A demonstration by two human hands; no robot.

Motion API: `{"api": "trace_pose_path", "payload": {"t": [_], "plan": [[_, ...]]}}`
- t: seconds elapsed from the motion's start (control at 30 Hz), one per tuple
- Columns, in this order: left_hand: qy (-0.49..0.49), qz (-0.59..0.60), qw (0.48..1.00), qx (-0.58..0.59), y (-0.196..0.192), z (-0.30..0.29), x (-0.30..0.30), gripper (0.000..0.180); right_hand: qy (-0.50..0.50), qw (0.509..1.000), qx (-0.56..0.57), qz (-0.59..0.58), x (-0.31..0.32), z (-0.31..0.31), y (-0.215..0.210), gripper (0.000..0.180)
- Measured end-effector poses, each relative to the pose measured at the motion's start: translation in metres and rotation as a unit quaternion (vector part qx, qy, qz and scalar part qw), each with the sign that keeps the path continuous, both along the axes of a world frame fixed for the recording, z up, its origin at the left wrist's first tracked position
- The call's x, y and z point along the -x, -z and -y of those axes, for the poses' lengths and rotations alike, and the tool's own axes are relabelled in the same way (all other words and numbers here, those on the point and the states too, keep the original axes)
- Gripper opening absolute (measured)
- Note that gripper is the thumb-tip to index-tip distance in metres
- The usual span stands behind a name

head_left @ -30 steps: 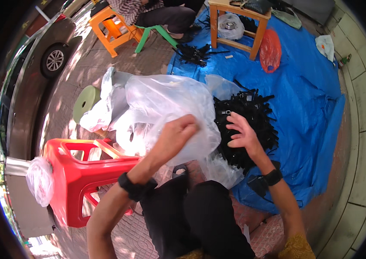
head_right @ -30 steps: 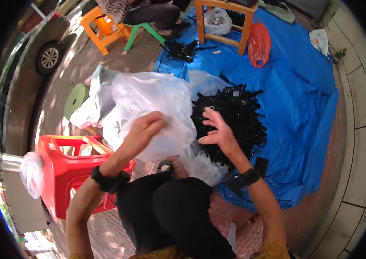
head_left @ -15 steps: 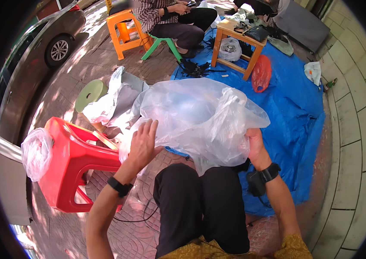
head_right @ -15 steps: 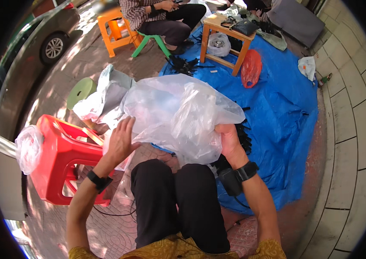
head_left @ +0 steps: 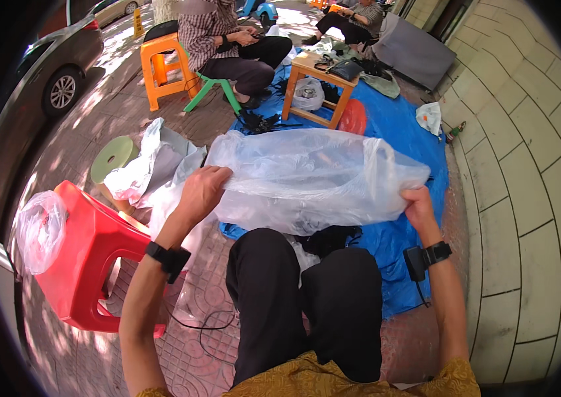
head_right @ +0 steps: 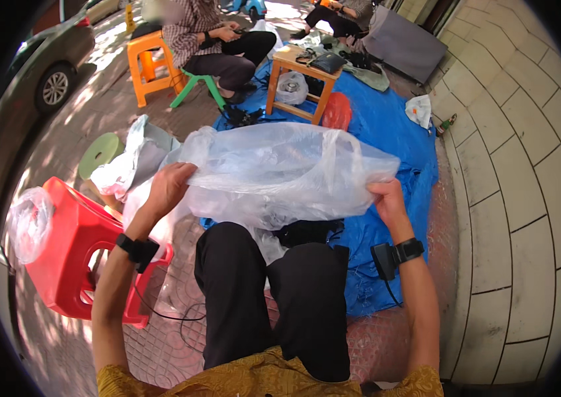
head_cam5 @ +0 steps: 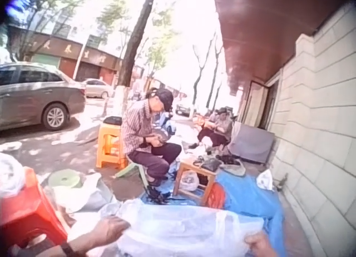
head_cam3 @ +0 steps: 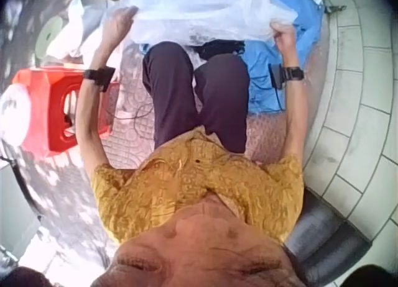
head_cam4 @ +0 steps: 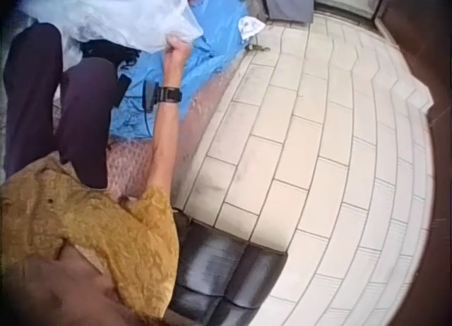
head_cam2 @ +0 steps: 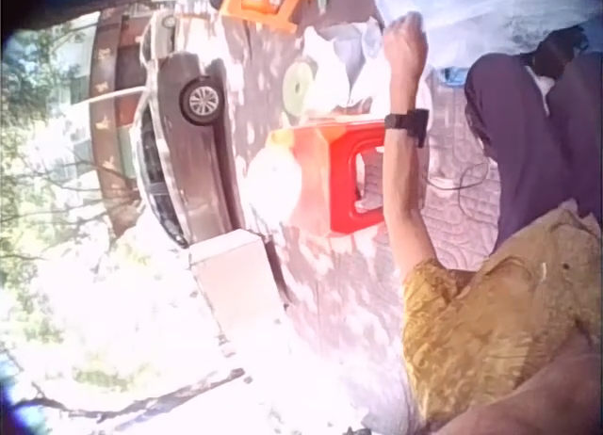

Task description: Assembling small black plastic and fabric components for shoes by hand.

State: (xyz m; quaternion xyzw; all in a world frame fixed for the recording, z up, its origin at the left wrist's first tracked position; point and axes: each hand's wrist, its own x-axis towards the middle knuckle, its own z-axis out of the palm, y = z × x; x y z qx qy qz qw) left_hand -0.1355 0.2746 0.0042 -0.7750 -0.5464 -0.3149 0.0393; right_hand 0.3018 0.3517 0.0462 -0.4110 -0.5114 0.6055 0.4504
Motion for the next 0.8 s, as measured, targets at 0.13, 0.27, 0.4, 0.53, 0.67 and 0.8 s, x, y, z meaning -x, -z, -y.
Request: {"api": "trace_pose_path", "payload": {"t": [0.13,0.27,0.4,0.53,0.67,0.8], "plan": [[0.121,-0.005,0.986,-0.113,-0.042,0.003,-0.046,0.023,0.108,0.923,-0.017,0.370,-0.058,-0.013,0.009,0.051],[0.156,-0.029,0.984,-0.079,-0.065,0.002,-0.087,0.031,0.030,0.906,-0.227,0.356,0.008,0.012,-0.038,0.066],[0.193,-0.019,0.981,-0.021,-0.087,-0.012,-0.135,0.039,-0.134,0.822,-0.367,0.414,0.080,0.001,-0.001,0.047],[0.248,-0.214,0.936,-0.129,-0.096,-0.027,-0.151,0.038,-0.138,0.879,-0.216,0.403,0.046,-0.042,0.028,0.021],[0.338,-0.344,0.872,-0.087,-0.080,-0.033,-0.158,0.036,-0.067,0.969,-0.117,0.209,-0.012,-0.069,0.060,0.017],[0.274,-0.431,0.859,-0.040,-0.052,-0.059,-0.146,0.029,0.009,1.000,0.025,-0.002,-0.050,-0.071,0.074,0.011]]}}
